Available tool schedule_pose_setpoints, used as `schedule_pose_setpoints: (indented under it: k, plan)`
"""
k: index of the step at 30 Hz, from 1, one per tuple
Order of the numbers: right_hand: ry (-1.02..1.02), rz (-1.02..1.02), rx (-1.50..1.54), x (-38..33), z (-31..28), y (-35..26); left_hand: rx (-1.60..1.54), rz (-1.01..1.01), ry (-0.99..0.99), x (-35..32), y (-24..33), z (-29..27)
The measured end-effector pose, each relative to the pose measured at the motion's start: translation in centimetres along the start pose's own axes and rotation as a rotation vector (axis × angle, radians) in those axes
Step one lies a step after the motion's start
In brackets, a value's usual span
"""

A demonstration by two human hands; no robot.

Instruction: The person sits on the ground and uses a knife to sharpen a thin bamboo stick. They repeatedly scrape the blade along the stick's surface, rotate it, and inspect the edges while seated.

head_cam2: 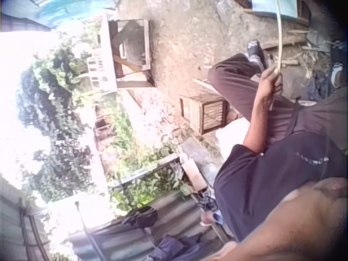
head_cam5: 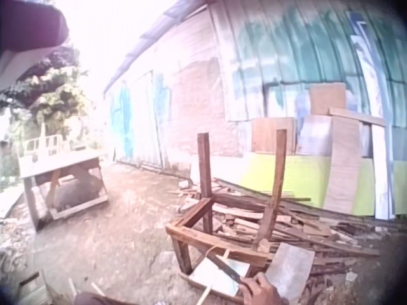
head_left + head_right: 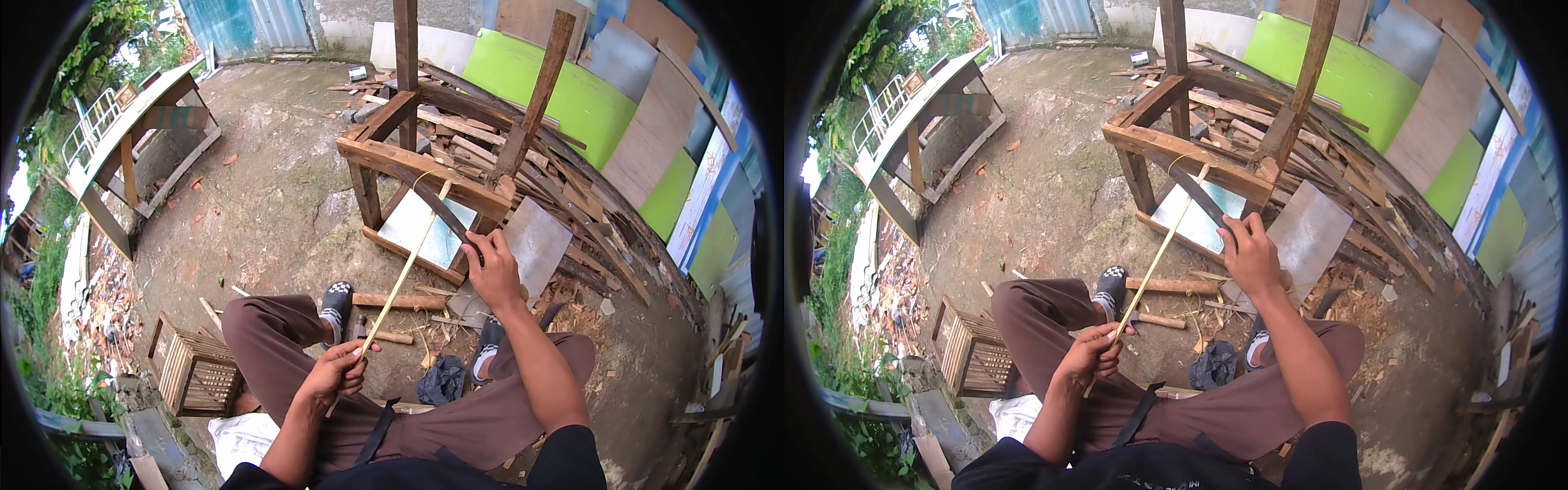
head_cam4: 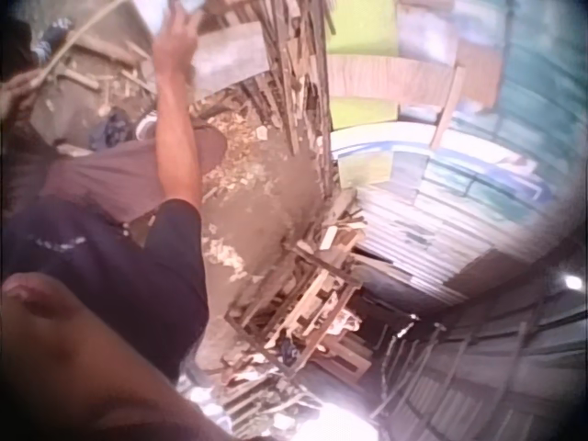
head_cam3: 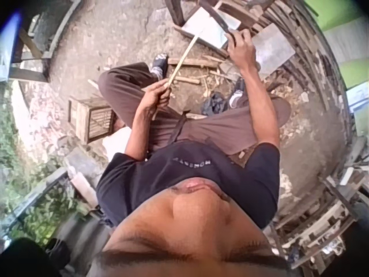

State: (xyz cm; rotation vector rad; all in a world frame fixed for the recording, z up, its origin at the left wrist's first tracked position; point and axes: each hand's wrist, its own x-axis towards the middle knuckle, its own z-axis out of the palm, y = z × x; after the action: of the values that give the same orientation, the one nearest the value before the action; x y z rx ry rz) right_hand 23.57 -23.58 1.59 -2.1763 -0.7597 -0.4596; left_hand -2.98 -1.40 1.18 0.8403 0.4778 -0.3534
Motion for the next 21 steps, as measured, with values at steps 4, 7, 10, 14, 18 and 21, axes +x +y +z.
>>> schedule_pose_setpoints:
  k: [4, 7, 10, 14, 18, 21]
  plan:
    - [0.035, 0.041, -0.079, 0.5, -0.2, 1.4, -0.069, -0.029, -0.020, 0.0, 0.0, 0.2]
    - [0.056, 0.047, -0.098, 0.4, 0.2, 1.9, -0.107, -0.057, -0.031, 0.2, 0.2, -0.1]
    - [0.037, -0.041, -0.069, -0.1, 0.4, 1.3, -0.132, -0.052, -0.065, -0.4, 0.1, -0.8]
    - [0.056, -0.077, -0.102, 0.4, -0.1, 1.4, -0.117, -0.061, -0.087, -0.7, 0.1, -1.3]
    - [0.015, -0.080, -0.108, 0.0, 0.1, 1.8, -0.168, -0.093, -0.074, 0.4, 0.0, -0.7]
    - [-0.075, -0.266, -0.111, -0.7, 0.0, 0.4, -0.169, -0.083, -0.098, 0.2, -0.3, -1.0]
